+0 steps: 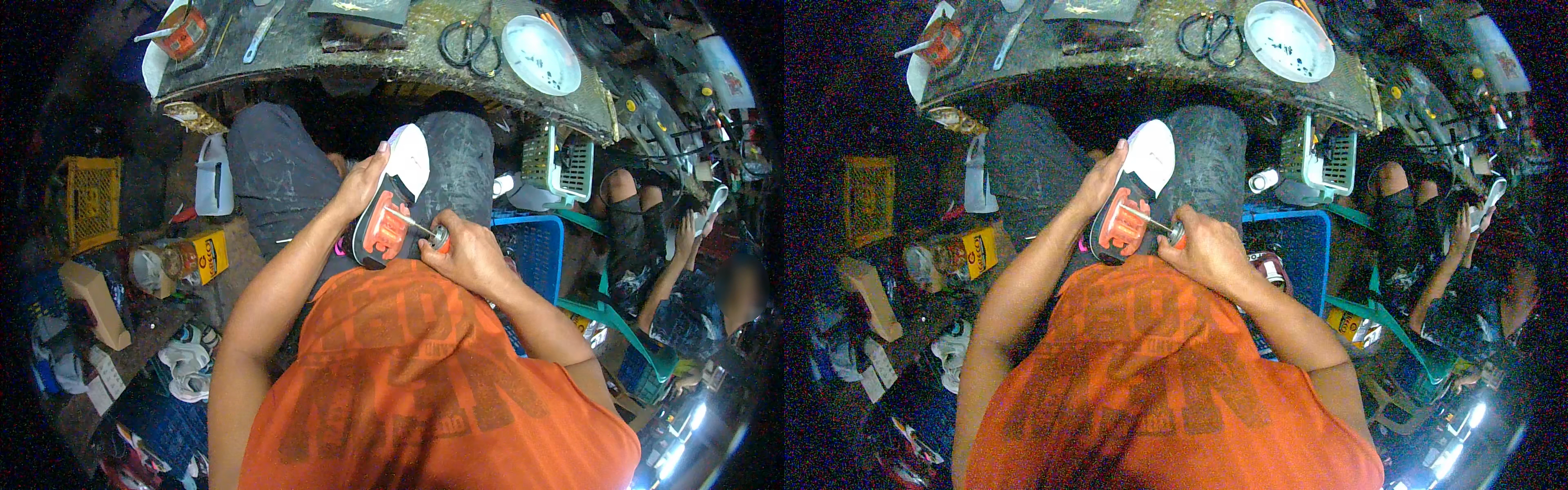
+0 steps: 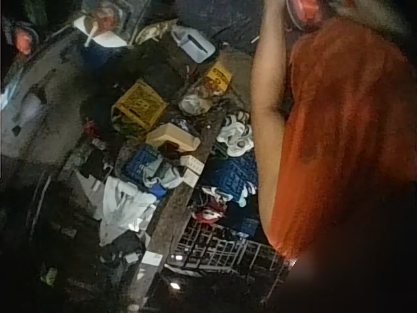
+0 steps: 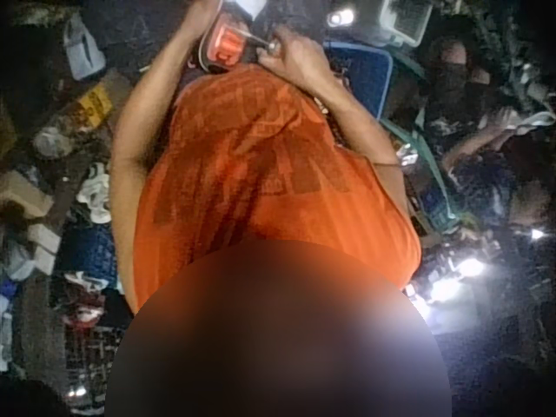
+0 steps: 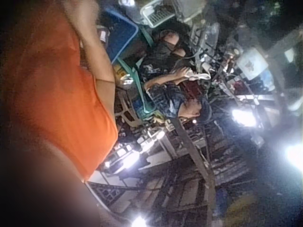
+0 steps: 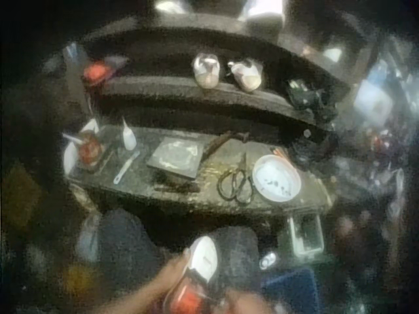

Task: The person works on a single slip-on shoe, using a screwdriver to pry and separate the sole from the upper, then applies a liquid with a brush to the sole edge. The person continues prying and pressing the sole along the perimeter of the shoe.

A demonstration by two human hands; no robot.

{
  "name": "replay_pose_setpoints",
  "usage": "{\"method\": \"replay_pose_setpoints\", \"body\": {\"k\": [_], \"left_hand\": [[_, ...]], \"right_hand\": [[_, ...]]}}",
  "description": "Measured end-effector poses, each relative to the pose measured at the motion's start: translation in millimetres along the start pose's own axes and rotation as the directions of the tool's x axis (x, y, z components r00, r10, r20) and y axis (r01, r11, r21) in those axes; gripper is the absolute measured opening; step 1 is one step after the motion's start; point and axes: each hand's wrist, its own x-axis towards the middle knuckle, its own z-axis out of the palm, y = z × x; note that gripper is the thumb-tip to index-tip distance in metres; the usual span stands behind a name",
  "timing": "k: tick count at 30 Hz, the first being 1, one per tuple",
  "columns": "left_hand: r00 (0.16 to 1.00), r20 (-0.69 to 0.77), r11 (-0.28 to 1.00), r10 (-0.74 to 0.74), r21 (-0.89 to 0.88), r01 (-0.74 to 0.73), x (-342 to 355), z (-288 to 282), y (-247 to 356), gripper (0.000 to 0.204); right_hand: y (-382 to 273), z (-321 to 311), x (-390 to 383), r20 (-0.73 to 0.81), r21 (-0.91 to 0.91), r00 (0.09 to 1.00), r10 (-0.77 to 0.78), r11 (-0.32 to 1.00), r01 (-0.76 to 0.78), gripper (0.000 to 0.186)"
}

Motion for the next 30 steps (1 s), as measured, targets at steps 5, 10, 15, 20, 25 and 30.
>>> {"method": "replay_pose_setpoints", "body": {"k": [5, 10, 15, 20, 25, 30], "left_hand": [[1.000, -0.021, 0.997, -0.023, 0.067, 0.024, 4.6, -0.3, -5.8, 0.085], [0.999, -0.041, 0.999, 0.016, 0.052, -0.014, 6.2, -1.2, -9.5, 0.070], [0.996, -0.042, 0.996, 0.075, 0.054, -0.072, 5.0, 0.3, -9.3, 0.072], [0.988, -0.062, 0.987, 0.142, 0.081, -0.137, 4.2, 1.9, -7.4, 0.073], [0.998, -0.049, 0.996, 0.049, 0.083, -0.045, 3.2, 1.0, -4.8, 0.073], [0.995, -0.086, 0.994, 0.048, 0.098, -0.040, 3.2, -1.2, -4.8, 0.073]], "right_hand": [[2.7, 2.7, 1.9, -0.052, -0.013, 0.999, -0.014, 1.000, 0.014, 0.044], [4.6, 4.9, 2.6, -0.056, -0.008, 0.998, -0.027, 1.000, 0.027, 0.044], [3.4, 4.5, 1.4, -0.052, -0.028, 0.998, -0.031, 0.999, 0.030, 0.045], [0.4, 2.4, -0.6, -0.019, -0.035, 0.999, -0.032, 0.999, 0.032, 0.046], [0.2, 2.2, -2.7, 0.017, -0.041, 0.997, -0.074, 0.996, 0.075, 0.046], [2.3, 2.2, 0.4, -0.023, -0.022, 0.998, -0.054, 0.998, 0.053, 0.047]]}}
